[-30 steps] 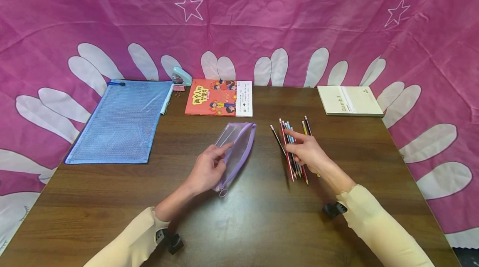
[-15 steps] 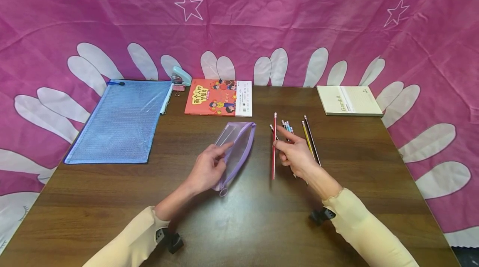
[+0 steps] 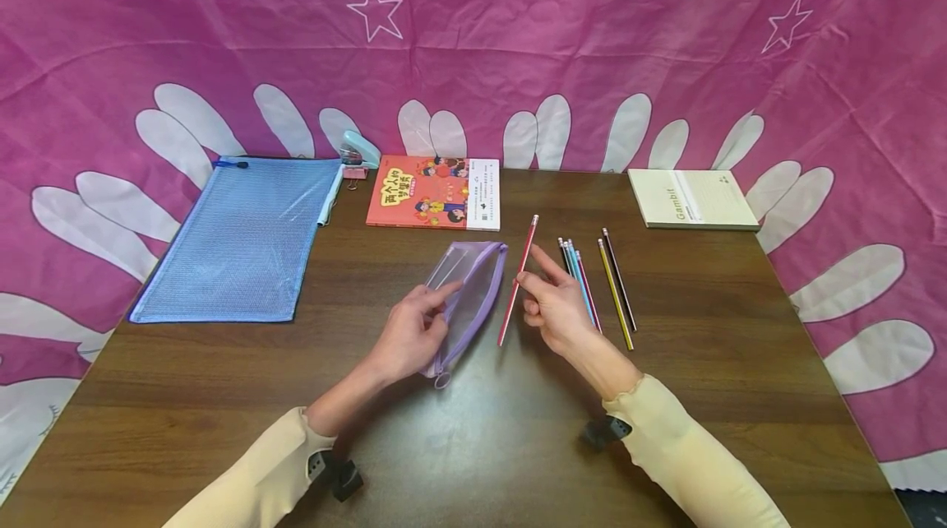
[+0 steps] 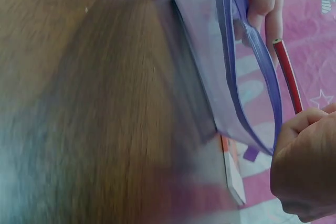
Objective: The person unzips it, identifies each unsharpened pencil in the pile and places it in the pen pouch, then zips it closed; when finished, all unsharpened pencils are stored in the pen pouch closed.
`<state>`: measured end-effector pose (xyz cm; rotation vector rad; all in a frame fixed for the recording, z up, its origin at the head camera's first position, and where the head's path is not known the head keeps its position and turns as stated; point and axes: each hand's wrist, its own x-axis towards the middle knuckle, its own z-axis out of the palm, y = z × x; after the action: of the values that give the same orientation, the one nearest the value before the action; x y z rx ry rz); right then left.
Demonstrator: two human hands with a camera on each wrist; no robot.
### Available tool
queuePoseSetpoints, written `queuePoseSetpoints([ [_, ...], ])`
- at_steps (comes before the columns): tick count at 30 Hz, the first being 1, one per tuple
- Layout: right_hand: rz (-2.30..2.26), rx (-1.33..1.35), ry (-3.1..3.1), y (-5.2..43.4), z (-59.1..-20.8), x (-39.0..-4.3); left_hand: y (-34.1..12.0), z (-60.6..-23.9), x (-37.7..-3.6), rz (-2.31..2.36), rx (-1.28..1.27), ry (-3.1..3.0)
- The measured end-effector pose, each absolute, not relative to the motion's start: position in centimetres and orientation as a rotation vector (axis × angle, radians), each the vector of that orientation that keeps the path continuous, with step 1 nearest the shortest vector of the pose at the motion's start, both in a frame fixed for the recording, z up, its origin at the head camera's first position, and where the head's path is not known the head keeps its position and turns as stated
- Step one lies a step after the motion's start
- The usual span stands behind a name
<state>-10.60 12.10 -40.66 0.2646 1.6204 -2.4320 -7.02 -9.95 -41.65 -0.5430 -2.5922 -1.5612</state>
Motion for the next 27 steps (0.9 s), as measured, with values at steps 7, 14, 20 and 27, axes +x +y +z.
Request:
queuePoseSetpoints([
  [7,-2.527,0.298,1.628,10.5,-40.9,-10.1,-9.9,-41.6,-7.1,-1.565,-0.542,-2.596],
  [14,-2.567,0.304,1.653,9.2,-41.3,-9.7,-9.8,-41.5,-7.1,-1.551,-0.525,-2.603],
  [20,-2.591,0.332,1.645,8.2,-41.5,-9.3,-9.6,-41.5,-7.1,-1.541,-0.514,-2.599],
  [27,-2.543,0.347,1.673,7.6,-41.8,-8.8,-9.4,-41.3,-7.0,-1.558,-0.493,-2.608],
])
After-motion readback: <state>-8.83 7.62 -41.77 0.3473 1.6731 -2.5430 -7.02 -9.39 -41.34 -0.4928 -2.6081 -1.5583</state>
